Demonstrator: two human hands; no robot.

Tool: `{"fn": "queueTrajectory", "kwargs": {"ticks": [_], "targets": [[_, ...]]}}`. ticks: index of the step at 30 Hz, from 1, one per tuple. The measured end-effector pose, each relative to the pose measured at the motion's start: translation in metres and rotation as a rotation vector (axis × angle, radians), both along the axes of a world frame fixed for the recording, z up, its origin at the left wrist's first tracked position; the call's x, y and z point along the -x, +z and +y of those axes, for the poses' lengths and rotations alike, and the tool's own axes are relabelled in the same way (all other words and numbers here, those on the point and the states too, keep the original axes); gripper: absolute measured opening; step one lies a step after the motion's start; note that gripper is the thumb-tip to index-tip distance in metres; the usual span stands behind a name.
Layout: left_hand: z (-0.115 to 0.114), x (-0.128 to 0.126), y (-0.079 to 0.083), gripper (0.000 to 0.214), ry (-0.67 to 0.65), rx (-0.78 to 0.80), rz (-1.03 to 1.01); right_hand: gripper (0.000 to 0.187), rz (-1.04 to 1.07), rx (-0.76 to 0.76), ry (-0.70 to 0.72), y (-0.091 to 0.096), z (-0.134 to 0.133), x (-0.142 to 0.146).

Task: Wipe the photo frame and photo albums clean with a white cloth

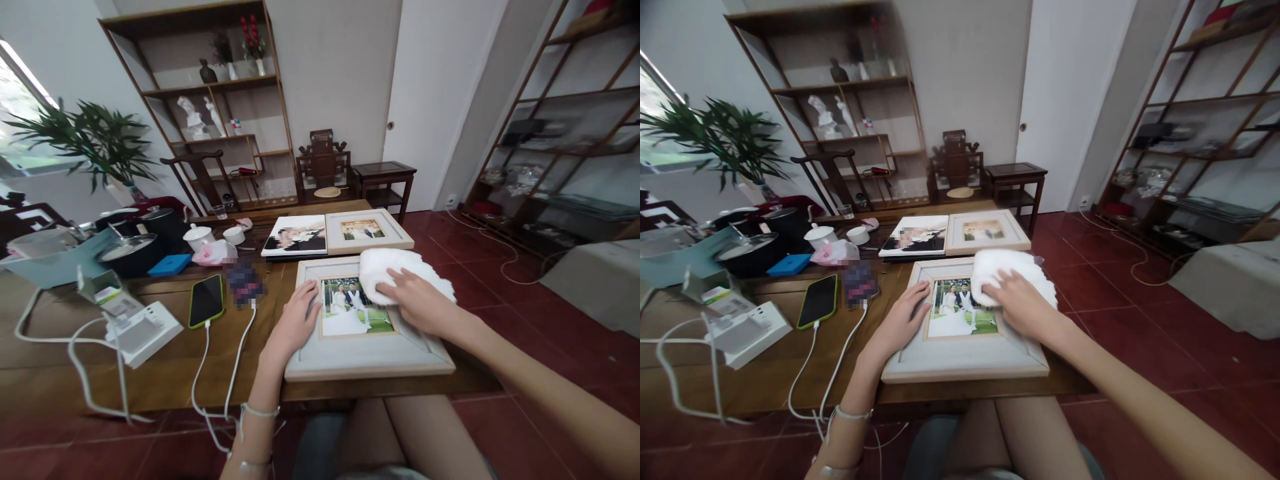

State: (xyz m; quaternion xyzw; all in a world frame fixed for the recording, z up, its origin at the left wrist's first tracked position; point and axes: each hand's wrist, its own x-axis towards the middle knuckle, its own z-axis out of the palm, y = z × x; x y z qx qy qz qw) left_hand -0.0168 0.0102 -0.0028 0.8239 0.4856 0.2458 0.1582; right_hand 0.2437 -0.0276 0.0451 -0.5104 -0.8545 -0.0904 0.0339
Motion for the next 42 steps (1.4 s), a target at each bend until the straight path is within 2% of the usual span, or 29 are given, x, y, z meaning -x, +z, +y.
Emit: {"fn": "queueTrajectory", "kwargs": {"ticks": [7, 9, 12, 14, 17, 20, 25, 29, 33, 35, 38, 40, 42], "targets": [[-0.001, -0.001, 0.000, 0.038, 0.005, -0.002, 0.008, 0.064, 0.049, 0.140, 0.077, 0.012, -0.099, 0.003], [-0.001, -0.001, 0.000, 0.038, 0.006, -0.002, 0.014, 0.063, 0.079, 0.121, 0.130, 0.015, -0.113, 0.008], [-0.001, -0.001, 0.000, 0.039, 0.006, 0.002, 0.020, 0.052, 0.104, 0.030, 0.226, 0.013, -0.119, 0.022], [-0.001, 0.000, -0.001, 0.039, 0.004, 0.002, 0.019, 0.049, 0.098, 0.014, 0.252, 0.010, -0.116, 0.033], [-0.001, 0.000, -0.002, 0.038, -0.006, -0.019, 0.009, 0.052, 0.088, 0.088, 0.266, 0.006, -0.106, 0.052], [-0.001, 0.000, -0.003, 0.037, -0.016, -0.042, -0.009, 0.047, 0.149, 0.144, 0.324, 0.001, -0.092, 0.072], [-0.001, 0.001, -0.001, 0.039, -0.027, 0.001, -0.020, 0.043, 0.219, 0.128, 0.338, -0.007, -0.077, 0.089], [-0.001, 0.002, -0.002, 0.038, -0.020, -0.017, -0.015, 0.047, 0.143, 0.188, 0.235, 0.005, -0.085, 0.069], [-0.002, 0.001, -0.004, 0.039, -0.021, -0.009, -0.016, 0.057, 0.071, 0.310, 0.057, 0.025, -0.083, 0.020], [-0.002, 0.001, -0.005, 0.038, -0.027, -0.019, -0.028, 0.057, 0.115, 0.257, -0.026, 0.033, -0.069, -0.005], [-0.002, 0.001, -0.006, 0.037, -0.023, -0.047, -0.040, 0.050, 0.163, 0.018, -0.162, 0.040, -0.031, -0.023], [-0.002, 0.001, -0.006, 0.037, -0.020, -0.050, -0.034, 0.046, 0.161, -0.141, -0.221, 0.042, -0.002, -0.016], [-0.001, 0.001, -0.006, 0.038, -0.025, -0.042, -0.025, 0.047, 0.143, -0.235, -0.163, 0.041, 0.024, 0.005]]}}
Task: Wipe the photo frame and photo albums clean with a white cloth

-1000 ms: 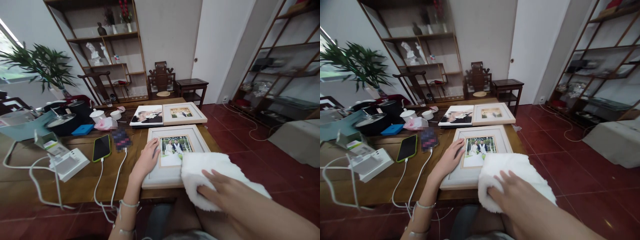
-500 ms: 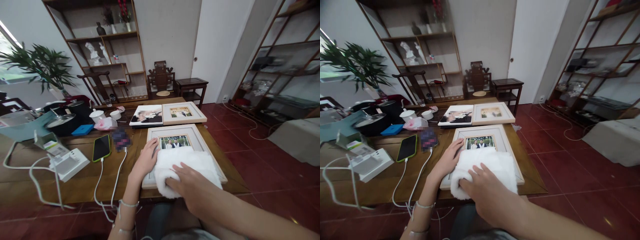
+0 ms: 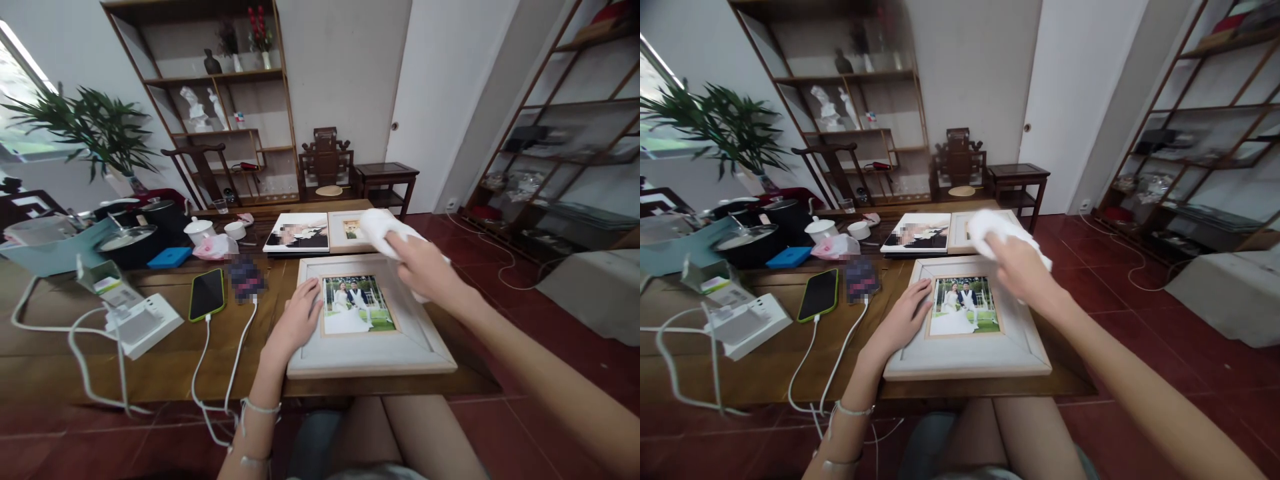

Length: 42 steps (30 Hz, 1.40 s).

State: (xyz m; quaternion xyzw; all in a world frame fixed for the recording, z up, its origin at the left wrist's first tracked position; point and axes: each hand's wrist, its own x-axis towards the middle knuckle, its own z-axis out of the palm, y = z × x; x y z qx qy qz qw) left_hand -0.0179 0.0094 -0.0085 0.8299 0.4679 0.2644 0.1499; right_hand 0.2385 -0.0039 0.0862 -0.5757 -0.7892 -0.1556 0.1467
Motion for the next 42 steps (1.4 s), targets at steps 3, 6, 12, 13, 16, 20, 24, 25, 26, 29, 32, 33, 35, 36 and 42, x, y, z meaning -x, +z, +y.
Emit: {"fn": "queueTrajectory", "kwargs": {"ticks": [3, 6, 12, 13, 16, 20, 24, 25, 26, 29, 32, 33, 35, 36, 42], "targets": [[0.000, -0.001, 0.004, 0.037, -0.004, 0.003, -0.001, 0.050, -0.138, -0.018, 0.245, -0.009, 0.028, 0.045], [0.000, -0.002, 0.010, 0.032, -0.025, -0.012, -0.018, 0.045, -0.256, 0.047, 0.420, -0.025, 0.040, 0.080], [0.001, -0.002, 0.009, 0.037, -0.012, 0.020, -0.020, 0.042, -0.306, 0.112, 0.365, -0.047, 0.037, 0.060], [0.001, -0.002, 0.008, 0.038, -0.005, 0.024, -0.020, 0.042, -0.311, 0.118, 0.335, -0.046, 0.035, 0.049], [0.002, -0.001, 0.003, 0.039, 0.008, 0.012, -0.032, 0.045, -0.332, 0.134, 0.244, -0.041, 0.026, 0.016], [0.001, 0.000, 0.001, 0.039, 0.005, -0.008, -0.035, 0.047, -0.342, 0.127, 0.092, -0.028, 0.016, -0.019], [0.000, 0.000, 0.001, 0.039, 0.003, 0.002, -0.026, 0.049, -0.294, -0.006, -0.059, -0.016, 0.014, -0.036], [0.000, 0.000, 0.002, 0.039, 0.006, 0.007, -0.022, 0.047, -0.280, -0.044, -0.031, -0.016, 0.014, -0.037], [0.000, 0.000, 0.002, 0.040, 0.008, 0.013, -0.017, 0.046, -0.268, -0.066, 0.022, -0.019, 0.015, -0.037], [0.000, 0.000, 0.003, 0.040, 0.015, 0.027, -0.007, 0.049, -0.251, -0.033, 0.176, -0.035, 0.019, -0.028], [-0.001, -0.001, 0.005, 0.039, 0.020, 0.034, -0.006, 0.055, -0.249, 0.016, 0.188, -0.053, 0.021, -0.016], [-0.001, -0.001, 0.005, 0.039, 0.020, 0.033, -0.005, 0.054, -0.247, 0.021, 0.187, -0.056, 0.020, -0.013], [0.000, -0.001, 0.005, 0.039, 0.017, 0.024, -0.003, 0.053, -0.246, 0.034, 0.192, -0.059, 0.012, -0.007], [0.000, -0.001, 0.005, 0.039, 0.017, 0.017, -0.003, 0.051, -0.249, 0.050, 0.199, -0.058, 0.005, -0.004], [0.001, -0.001, 0.003, 0.039, 0.017, 0.008, -0.004, 0.053, -0.263, 0.286, 0.247, -0.033, -0.067, 0.009]]}}
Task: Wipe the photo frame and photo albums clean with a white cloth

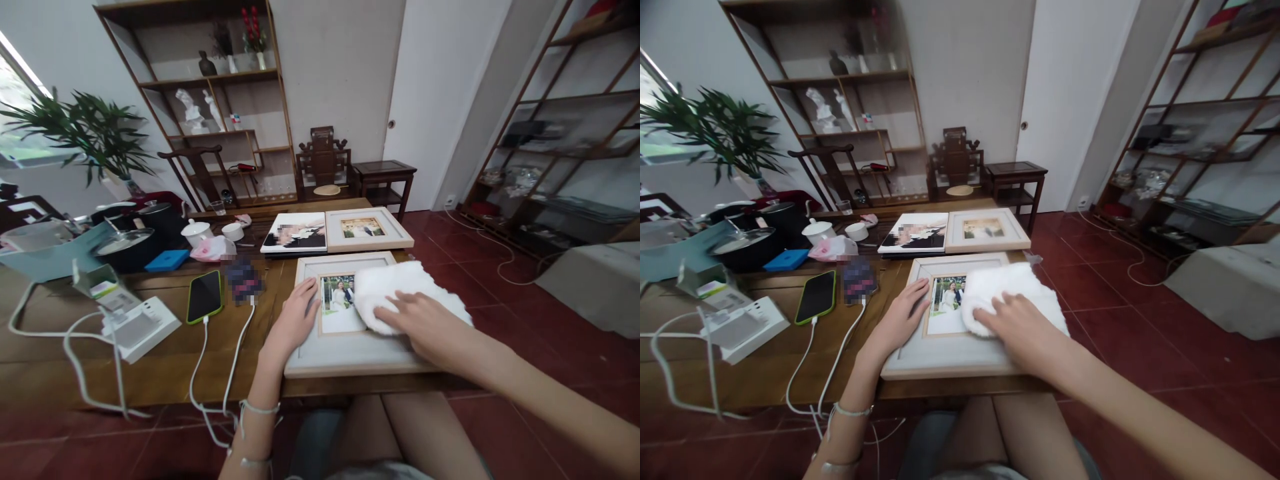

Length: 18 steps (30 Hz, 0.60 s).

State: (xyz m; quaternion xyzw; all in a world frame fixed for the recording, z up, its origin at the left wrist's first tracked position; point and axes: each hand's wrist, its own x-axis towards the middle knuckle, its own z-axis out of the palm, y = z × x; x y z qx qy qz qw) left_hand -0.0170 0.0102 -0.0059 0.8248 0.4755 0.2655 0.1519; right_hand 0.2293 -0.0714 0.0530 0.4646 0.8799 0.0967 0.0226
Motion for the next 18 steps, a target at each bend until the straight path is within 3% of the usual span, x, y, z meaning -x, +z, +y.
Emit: {"fn": "queueTrajectory", "kwargs": {"ticks": [4, 7, 10, 14, 18], "targets": [[-0.001, 0.000, 0.000, 0.038, 0.002, 0.013, -0.015, 0.058, -0.025, 0.117, -0.002, 0.015, -0.044, 0.011], [-0.001, 0.000, 0.000, 0.038, 0.003, 0.018, -0.003, 0.059, -0.015, 0.069, -0.060, 0.013, -0.051, 0.017], [-0.001, 0.000, 0.000, 0.037, -0.007, 0.004, -0.005, 0.056, -0.008, -0.022, -0.137, 0.005, -0.031, 0.018], [-0.002, 0.000, 0.002, 0.038, -0.019, 0.010, 0.010, 0.050, -0.007, -0.093, -0.195, -0.005, 0.020, 0.011], [-0.001, 0.000, 0.001, 0.038, -0.008, 0.015, 0.004, 0.050, 0.031, -0.135, -0.168, -0.013, 0.056, 0.002]]}}
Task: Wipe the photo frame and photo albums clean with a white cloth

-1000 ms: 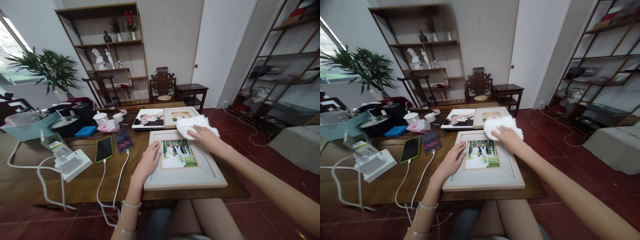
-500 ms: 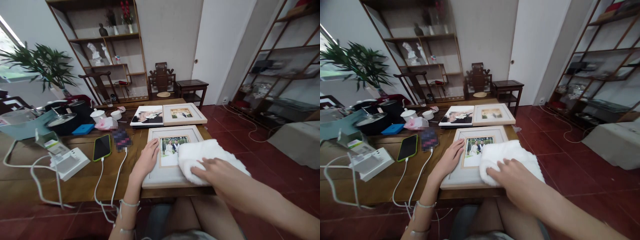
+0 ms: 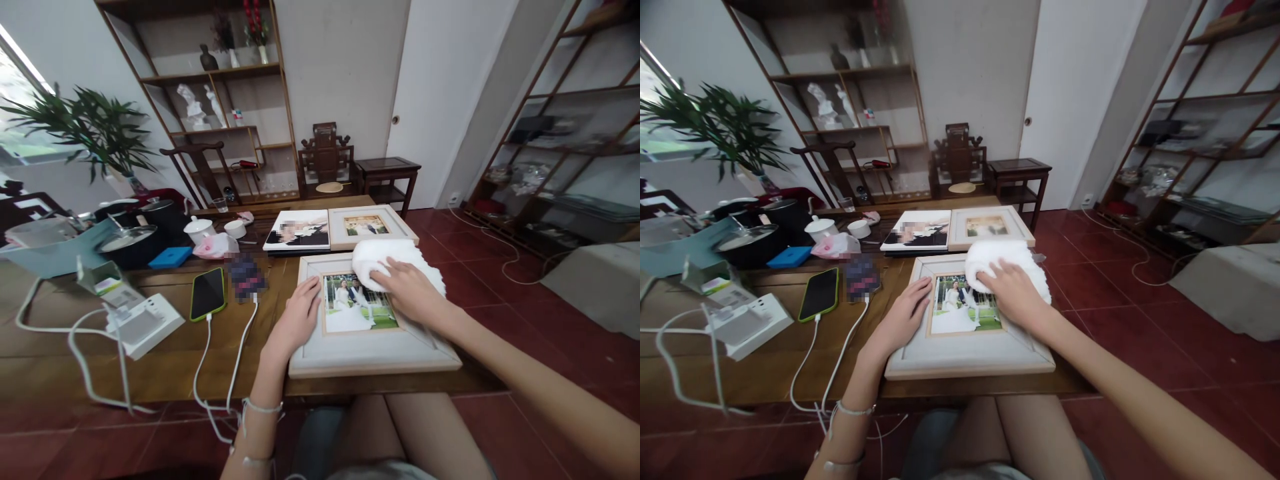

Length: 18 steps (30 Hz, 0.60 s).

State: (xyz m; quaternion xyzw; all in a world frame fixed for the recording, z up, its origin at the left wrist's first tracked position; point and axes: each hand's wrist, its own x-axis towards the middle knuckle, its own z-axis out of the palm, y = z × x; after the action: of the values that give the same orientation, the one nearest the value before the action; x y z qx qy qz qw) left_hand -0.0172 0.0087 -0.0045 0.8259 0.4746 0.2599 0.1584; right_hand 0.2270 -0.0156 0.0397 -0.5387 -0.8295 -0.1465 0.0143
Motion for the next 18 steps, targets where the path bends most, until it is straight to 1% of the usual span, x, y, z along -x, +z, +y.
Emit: {"fn": "queueTrajectory", "kwargs": {"ticks": [1, 3, 6, 9, 11, 12, 13, 15, 18], "targets": [[0.000, 0.000, 0.000, 0.038, 0.002, 0.000, -0.003, 0.050, 0.012, 0.004, 0.018, -0.001, 0.000, 0.000], [0.000, 0.000, -0.001, 0.038, 0.000, 0.000, -0.001, 0.049, 0.039, 0.039, 0.056, -0.001, -0.011, 0.002], [0.000, 0.000, -0.002, 0.039, -0.006, 0.001, 0.012, 0.055, 0.057, 0.146, 0.107, 0.004, -0.051, 0.003], [0.000, 0.000, -0.002, 0.039, -0.004, 0.003, 0.026, 0.067, 0.063, 0.285, 0.176, 0.007, -0.094, -0.006], [0.000, 0.000, -0.002, 0.040, -0.002, 0.002, 0.031, 0.076, 0.108, 0.335, 0.222, 0.008, -0.113, -0.016], [0.000, 0.000, -0.002, 0.040, -0.001, 0.001, 0.033, 0.079, 0.139, 0.342, 0.231, 0.008, -0.118, -0.019], [0.000, 0.000, -0.002, 0.040, -0.001, 0.002, 0.034, 0.080, 0.168, 0.345, 0.228, 0.008, -0.120, -0.021], [0.000, 0.000, -0.002, 0.040, -0.007, 0.006, 0.035, 0.078, 0.194, 0.352, 0.201, 0.008, -0.113, -0.019], [0.001, 0.001, -0.002, 0.040, -0.021, 0.012, 0.034, 0.072, 0.191, 0.289, 0.162, 0.005, -0.082, -0.006]]}}
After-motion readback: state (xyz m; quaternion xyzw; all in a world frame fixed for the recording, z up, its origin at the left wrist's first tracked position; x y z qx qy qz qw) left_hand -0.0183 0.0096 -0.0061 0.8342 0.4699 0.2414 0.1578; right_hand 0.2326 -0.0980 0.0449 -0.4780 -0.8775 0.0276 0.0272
